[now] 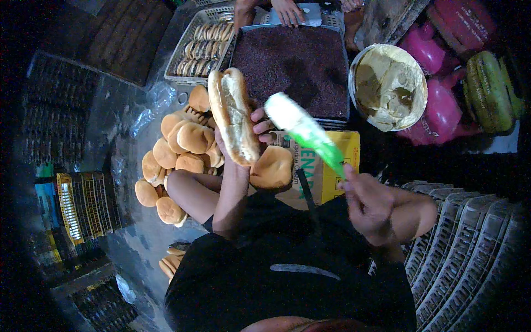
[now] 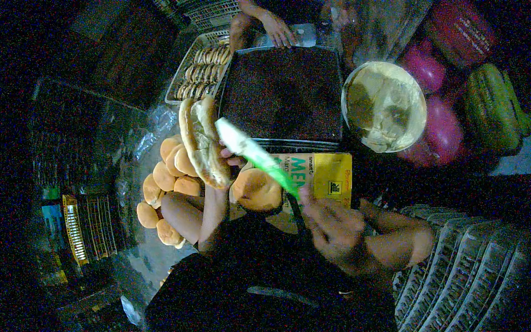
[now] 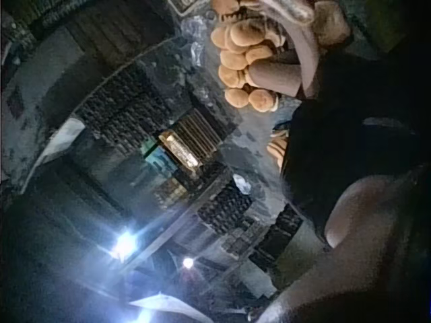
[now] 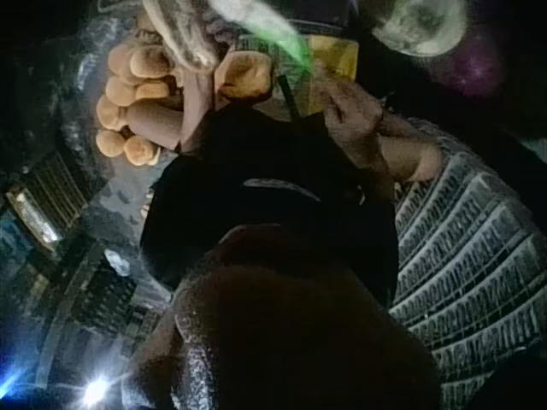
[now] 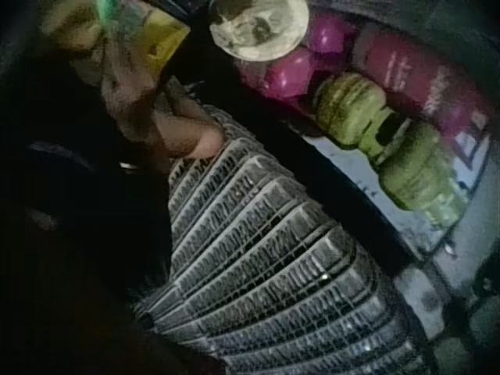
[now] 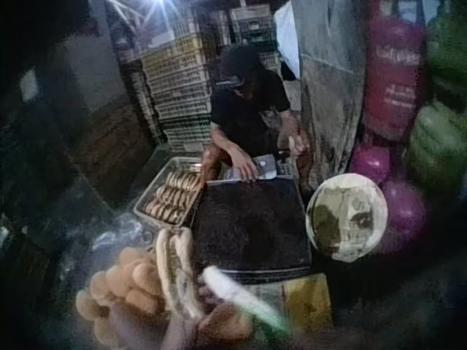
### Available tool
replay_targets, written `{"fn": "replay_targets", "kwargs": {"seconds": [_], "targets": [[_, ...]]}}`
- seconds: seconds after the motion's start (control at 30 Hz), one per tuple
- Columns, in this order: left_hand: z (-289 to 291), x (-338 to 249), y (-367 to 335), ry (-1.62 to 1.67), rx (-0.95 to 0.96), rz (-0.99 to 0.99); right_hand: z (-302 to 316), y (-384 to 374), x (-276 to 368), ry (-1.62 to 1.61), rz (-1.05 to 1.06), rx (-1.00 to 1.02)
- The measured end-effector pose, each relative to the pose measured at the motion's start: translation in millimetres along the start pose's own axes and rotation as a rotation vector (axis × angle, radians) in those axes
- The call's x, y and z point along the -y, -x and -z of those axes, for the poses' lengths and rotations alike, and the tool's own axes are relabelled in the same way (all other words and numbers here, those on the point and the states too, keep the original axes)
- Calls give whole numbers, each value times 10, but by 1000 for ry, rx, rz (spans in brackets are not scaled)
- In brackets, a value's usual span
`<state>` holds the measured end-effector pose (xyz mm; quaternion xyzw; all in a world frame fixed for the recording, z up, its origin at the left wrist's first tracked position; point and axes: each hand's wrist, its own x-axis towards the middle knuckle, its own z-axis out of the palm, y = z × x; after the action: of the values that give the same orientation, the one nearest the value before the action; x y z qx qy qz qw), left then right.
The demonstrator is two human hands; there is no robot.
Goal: The person repeatedly scoops margarine from a tub with a green spatula and spreads it inside sliced buns. They handle buns one at a time, open them, apply the spread, and place them back on the pile. A second person in the background slices buns on a cutting board.
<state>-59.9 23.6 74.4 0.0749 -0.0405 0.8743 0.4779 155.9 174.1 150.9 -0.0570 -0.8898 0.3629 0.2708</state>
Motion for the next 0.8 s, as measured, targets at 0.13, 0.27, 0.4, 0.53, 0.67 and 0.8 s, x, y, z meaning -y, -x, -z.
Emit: {"fn": "replay_targets", "kwargs": {"seconds": [0.13, 0.27, 0.4, 0.53, 0.67, 0.8], "targets": [[370, -236, -157, -321, -104, -87, 164, 111, -282, 58, -243, -106], [950, -760, -510, -1142, -547, -312, 389, 218, -702, 54, -354, -261], [1613, -1043, -760, -2032, -304, -362, 549, 367, -885, 38, -480, -379], [1976, -1007, -960, -2564, -119, 44, 624, 422, -978, 2, -493, -468], [2129, -659, -1239, -3040, -292, 351, 639, 456, -1049, -92, -521, -470], [2302, -266, -1455, -3539, -62, 586, 664, 514, -1085, -82, -681, -420]]}}
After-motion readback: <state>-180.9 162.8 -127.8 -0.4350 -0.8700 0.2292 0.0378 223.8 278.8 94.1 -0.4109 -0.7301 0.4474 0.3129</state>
